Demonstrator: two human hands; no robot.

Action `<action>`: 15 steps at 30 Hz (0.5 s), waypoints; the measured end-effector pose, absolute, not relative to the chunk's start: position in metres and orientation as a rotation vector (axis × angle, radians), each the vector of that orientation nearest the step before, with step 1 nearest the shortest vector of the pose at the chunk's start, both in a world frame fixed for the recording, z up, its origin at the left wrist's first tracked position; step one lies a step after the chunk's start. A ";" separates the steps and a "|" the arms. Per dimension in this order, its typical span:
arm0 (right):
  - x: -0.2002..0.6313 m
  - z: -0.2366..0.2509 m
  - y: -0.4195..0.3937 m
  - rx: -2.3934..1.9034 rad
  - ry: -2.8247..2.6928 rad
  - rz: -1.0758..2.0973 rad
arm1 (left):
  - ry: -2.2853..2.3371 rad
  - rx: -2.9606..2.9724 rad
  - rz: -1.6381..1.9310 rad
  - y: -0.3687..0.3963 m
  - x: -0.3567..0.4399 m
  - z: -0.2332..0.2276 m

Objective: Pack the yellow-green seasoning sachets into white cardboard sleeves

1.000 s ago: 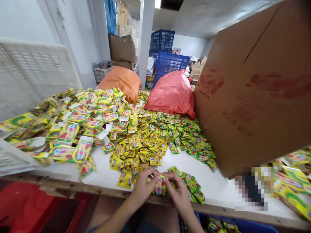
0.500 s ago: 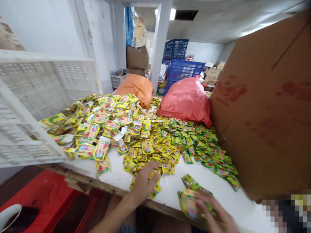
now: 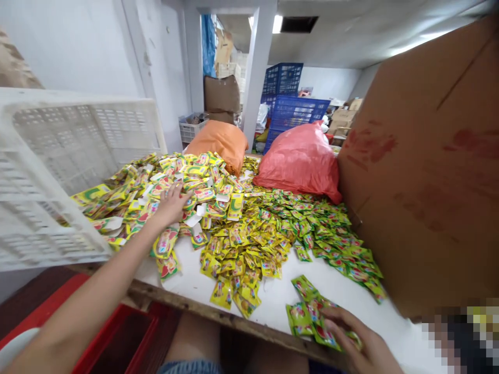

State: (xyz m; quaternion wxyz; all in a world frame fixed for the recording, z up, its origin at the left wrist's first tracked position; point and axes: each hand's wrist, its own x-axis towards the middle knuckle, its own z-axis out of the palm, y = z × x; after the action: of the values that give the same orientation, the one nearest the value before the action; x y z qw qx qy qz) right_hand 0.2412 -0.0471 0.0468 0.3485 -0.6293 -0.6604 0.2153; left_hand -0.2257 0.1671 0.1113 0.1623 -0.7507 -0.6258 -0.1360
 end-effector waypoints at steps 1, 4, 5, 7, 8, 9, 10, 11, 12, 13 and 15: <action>0.233 0.050 -0.043 -1.614 -1.741 0.613 | -1.767 -2.185 -0.340 0.173 -0.224 0.116; 0.213 0.057 -0.037 -1.601 -1.614 0.641 | -1.625 -2.286 -0.441 0.170 -0.203 0.126; 0.205 0.058 -0.037 -1.594 -1.533 0.660 | -1.555 -2.320 -0.546 0.160 -0.189 0.126; 0.186 0.058 -0.036 -1.528 -1.365 0.770 | -1.358 -2.490 -0.730 0.128 -0.153 0.121; 0.175 0.057 -0.036 -1.463 -1.305 0.864 | -1.207 -2.637 -0.779 0.109 -0.132 0.116; 0.162 0.055 -0.036 -1.389 -1.271 0.962 | -1.102 -2.775 -0.796 0.088 -0.111 0.109; 0.150 0.053 -0.035 -1.323 -1.265 1.048 | -0.981 -2.935 -0.806 0.069 -0.092 0.102; 0.139 0.050 -0.034 -1.279 -1.281 1.108 | -0.854 -3.109 -0.792 0.052 -0.076 0.094; 0.130 0.047 -0.034 -1.260 -1.303 1.136 | -0.792 -3.245 -0.789 0.038 -0.064 0.087; 0.122 0.043 -0.034 -1.261 -1.314 1.142 | -0.784 -3.327 -0.822 0.027 -0.057 0.080; 0.113 0.035 -0.035 -1.266 -1.275 1.163 | -0.944 -3.350 -1.045 0.014 -0.052 0.066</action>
State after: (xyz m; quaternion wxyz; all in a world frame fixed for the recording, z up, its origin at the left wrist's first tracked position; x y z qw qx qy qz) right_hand 0.1127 -0.0355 0.0351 0.4801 -0.5189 -0.5226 0.4766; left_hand -0.0518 0.0138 0.0662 -0.2439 -0.8940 -0.2520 -0.2789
